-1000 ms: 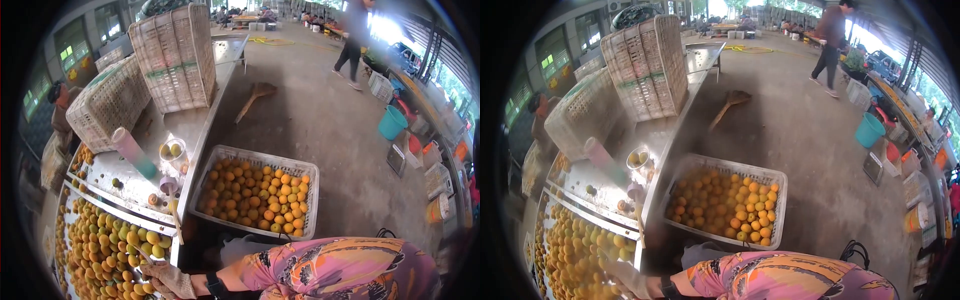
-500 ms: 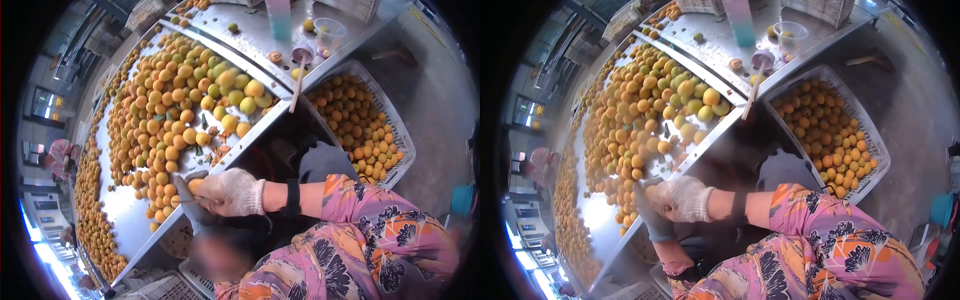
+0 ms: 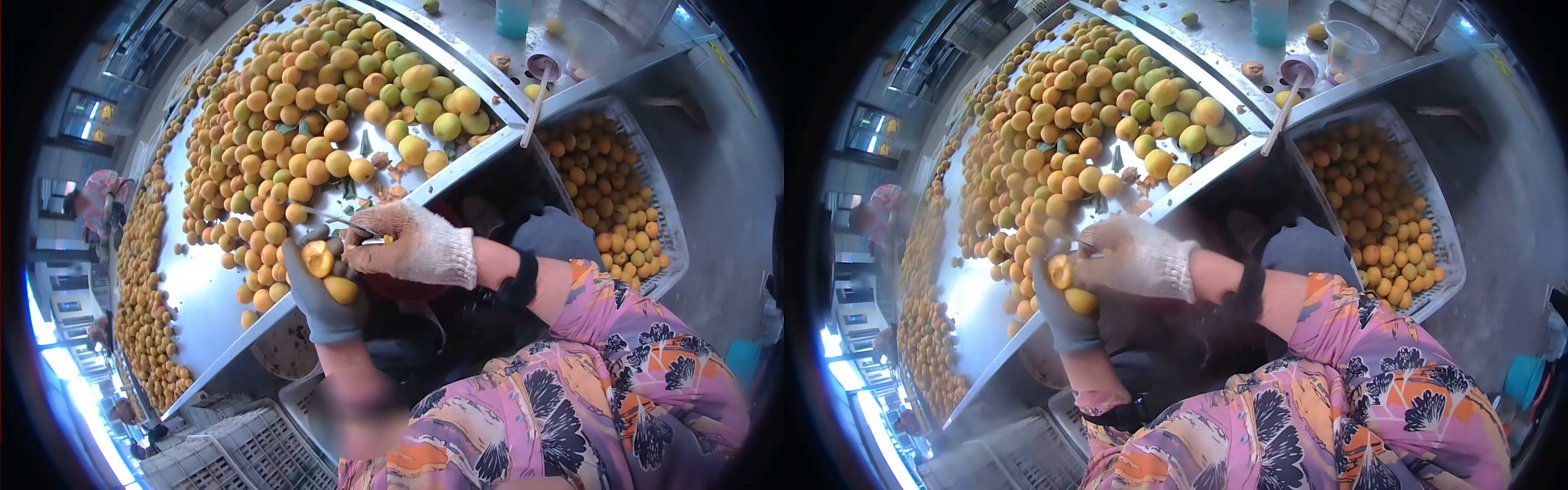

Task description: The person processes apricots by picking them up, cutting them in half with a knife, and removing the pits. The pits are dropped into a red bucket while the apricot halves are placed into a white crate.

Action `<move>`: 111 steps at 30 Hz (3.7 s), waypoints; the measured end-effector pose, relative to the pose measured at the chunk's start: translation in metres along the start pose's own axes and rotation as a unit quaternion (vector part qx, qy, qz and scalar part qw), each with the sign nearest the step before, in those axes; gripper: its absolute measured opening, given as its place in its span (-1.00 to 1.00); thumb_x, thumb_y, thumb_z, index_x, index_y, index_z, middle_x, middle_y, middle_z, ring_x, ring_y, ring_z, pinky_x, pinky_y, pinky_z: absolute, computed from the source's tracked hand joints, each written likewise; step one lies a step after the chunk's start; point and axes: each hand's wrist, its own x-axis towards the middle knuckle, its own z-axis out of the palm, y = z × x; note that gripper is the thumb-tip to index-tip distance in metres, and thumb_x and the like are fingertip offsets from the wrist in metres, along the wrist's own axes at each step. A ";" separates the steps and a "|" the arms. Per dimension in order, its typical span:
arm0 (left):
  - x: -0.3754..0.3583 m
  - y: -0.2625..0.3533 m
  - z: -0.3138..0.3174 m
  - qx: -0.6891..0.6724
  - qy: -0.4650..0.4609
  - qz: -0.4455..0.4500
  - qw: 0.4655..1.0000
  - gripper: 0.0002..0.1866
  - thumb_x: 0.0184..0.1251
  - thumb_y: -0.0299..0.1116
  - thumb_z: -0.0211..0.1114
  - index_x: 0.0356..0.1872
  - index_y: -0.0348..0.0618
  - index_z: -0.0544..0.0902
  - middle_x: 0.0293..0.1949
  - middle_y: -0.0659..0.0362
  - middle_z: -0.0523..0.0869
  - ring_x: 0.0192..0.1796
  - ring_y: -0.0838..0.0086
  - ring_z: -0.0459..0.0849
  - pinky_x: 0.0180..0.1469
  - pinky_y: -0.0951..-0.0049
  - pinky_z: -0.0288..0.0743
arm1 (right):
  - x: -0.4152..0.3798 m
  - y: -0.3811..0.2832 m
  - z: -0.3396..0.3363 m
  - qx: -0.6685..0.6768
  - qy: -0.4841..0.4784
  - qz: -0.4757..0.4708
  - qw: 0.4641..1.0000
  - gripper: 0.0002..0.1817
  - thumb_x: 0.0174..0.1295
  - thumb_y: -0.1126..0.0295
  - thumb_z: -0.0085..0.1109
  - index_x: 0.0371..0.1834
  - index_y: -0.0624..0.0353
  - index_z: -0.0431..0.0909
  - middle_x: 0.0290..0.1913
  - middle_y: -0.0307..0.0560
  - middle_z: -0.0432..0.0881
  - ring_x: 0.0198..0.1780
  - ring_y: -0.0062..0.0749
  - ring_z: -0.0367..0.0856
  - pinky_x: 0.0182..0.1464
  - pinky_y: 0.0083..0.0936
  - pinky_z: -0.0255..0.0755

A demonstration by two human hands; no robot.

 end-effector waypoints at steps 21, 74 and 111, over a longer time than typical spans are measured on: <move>-0.027 0.047 0.033 0.088 -0.018 0.178 0.980 -0.51 0.50 0.04 -0.08 -0.01 -0.20 0.55 -0.41 0.21 0.58 -0.54 0.58 0.44 -0.50 0.56 0.33 | 0.019 0.008 -0.039 0.588 0.288 0.193 0.731 -0.75 0.34 0.23 0.12 -0.28 0.19 0.38 -0.48 -0.16 0.42 -0.67 -0.45 0.36 -0.62 -0.38 0.39; -0.019 0.004 0.010 0.035 -0.276 0.100 0.955 -0.57 0.31 -0.35 0.14 0.16 -0.34 0.46 0.00 0.08 0.61 -0.03 0.44 0.63 0.01 0.46 0.55 | -0.018 0.001 -0.011 -0.091 0.077 -0.070 0.990 -0.29 0.22 0.35 0.03 0.47 -0.01 0.05 -0.26 0.22 0.65 -0.18 0.24 0.61 -0.07 -0.01 0.45; 0.012 -0.035 -0.001 0.379 -0.076 0.390 0.836 -0.57 0.55 -0.15 -0.14 -0.29 -0.32 0.54 -0.38 0.08 0.63 -0.33 0.42 0.55 -0.22 0.43 0.44 | -0.012 0.006 0.017 -0.241 0.063 0.083 0.965 -0.28 0.13 0.44 0.12 0.41 0.19 0.09 -0.20 0.26 0.63 -0.17 0.16 0.64 -0.13 -0.07 0.53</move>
